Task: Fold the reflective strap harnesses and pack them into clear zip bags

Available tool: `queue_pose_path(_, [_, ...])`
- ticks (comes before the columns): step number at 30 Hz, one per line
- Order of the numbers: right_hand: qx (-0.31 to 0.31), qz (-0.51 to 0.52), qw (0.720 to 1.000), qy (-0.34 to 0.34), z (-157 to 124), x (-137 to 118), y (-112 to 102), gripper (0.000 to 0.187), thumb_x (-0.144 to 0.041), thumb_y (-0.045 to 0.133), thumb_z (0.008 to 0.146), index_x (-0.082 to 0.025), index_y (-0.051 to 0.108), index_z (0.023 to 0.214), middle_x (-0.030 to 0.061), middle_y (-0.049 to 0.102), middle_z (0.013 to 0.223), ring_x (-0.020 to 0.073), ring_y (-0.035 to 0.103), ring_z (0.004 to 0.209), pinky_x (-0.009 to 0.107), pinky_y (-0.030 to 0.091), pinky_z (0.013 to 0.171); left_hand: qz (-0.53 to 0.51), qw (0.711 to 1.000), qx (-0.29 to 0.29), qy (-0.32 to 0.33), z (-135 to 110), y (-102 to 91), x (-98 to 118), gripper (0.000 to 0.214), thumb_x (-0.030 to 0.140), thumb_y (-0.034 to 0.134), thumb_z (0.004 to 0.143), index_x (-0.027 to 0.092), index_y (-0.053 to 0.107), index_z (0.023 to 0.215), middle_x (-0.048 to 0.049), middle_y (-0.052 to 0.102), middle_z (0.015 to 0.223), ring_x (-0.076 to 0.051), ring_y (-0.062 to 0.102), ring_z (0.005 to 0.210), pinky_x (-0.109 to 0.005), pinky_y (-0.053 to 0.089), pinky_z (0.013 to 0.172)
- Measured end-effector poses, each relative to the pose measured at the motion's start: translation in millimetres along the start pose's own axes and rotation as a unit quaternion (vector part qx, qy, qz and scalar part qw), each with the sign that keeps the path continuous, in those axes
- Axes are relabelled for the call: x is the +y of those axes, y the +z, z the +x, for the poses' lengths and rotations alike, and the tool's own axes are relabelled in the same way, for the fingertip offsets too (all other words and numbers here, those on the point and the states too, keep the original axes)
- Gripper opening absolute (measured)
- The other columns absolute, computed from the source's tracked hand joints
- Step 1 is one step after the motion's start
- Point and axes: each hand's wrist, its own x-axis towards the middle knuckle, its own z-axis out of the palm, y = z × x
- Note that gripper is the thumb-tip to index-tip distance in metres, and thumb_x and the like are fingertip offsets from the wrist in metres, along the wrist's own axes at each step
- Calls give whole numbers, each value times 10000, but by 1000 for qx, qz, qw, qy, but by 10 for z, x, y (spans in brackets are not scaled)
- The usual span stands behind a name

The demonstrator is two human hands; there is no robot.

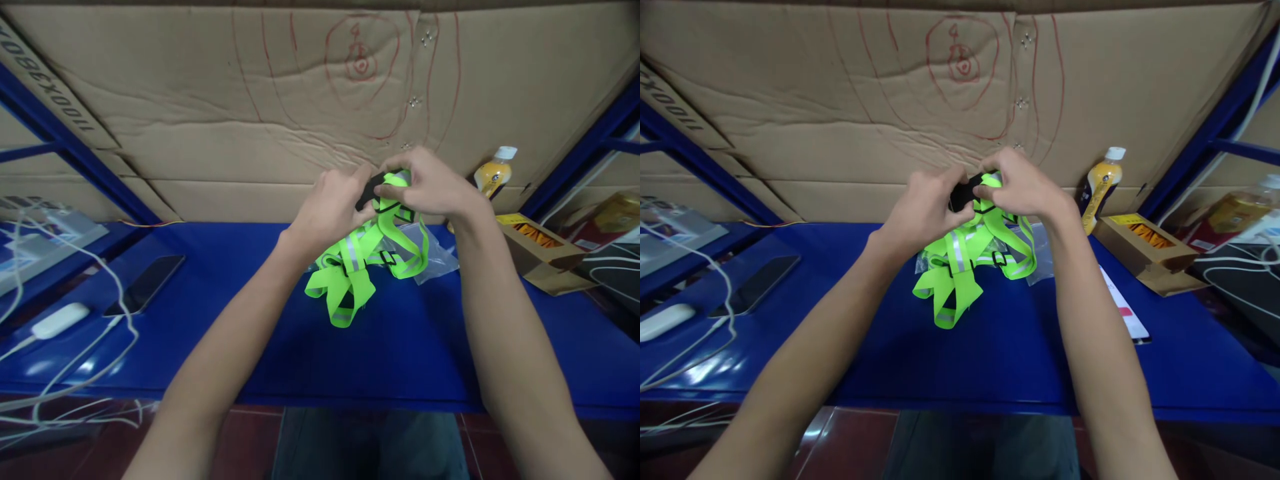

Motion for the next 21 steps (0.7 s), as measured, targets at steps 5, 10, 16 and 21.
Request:
queue_pose_path(5, [2, -7, 1000, -5, 0, 15, -16, 90, -250, 856, 833, -221, 777, 803, 14, 737, 773, 229, 637, 795, 402, 503, 843, 38, 999, 5, 18, -4, 30, -3, 190, 198, 746, 879, 246, 663, 1044, -87, 753, 984, -347, 713, 1091, -414, 510, 989])
queue_pose_path(10, [-7, -16, 999, 33, -31, -34, -85, 110, -270, 869, 842, -209, 781, 817, 12, 704, 757, 214, 585, 779, 384, 463, 801, 85, 996, -7, 36, 9, 7, -44, 184, 266, 716, 956, 237, 665, 1130, -98, 779, 1073, -337, 735, 1086, -421, 541, 991])
queue_pose_path(16, [-36, 39, 995, 87, -94, -86, -224, 176, -354, 893, 838, -202, 815, 877, 38, 729, 830, 228, 596, 803, 370, 450, 733, 89, 992, -70, 60, 29, -220, -47, 311, 357, 673, 1047, 202, 675, 1317, -123, 796, 1284, -302, 746, 1173, -415, 574, 1042])
queue_pose_path(21, [35, 88, 986, 134, -205, -33, -335, 169, -308, 905, 821, -183, 793, 838, 35, 694, 768, 176, 543, 716, 355, 382, 667, 85, 993, -76, 23, 22, -415, -86, 309, 346, 606, 1074, 197, 733, 1312, -105, 818, 1204, -277, 763, 1074, -401, 583, 1010])
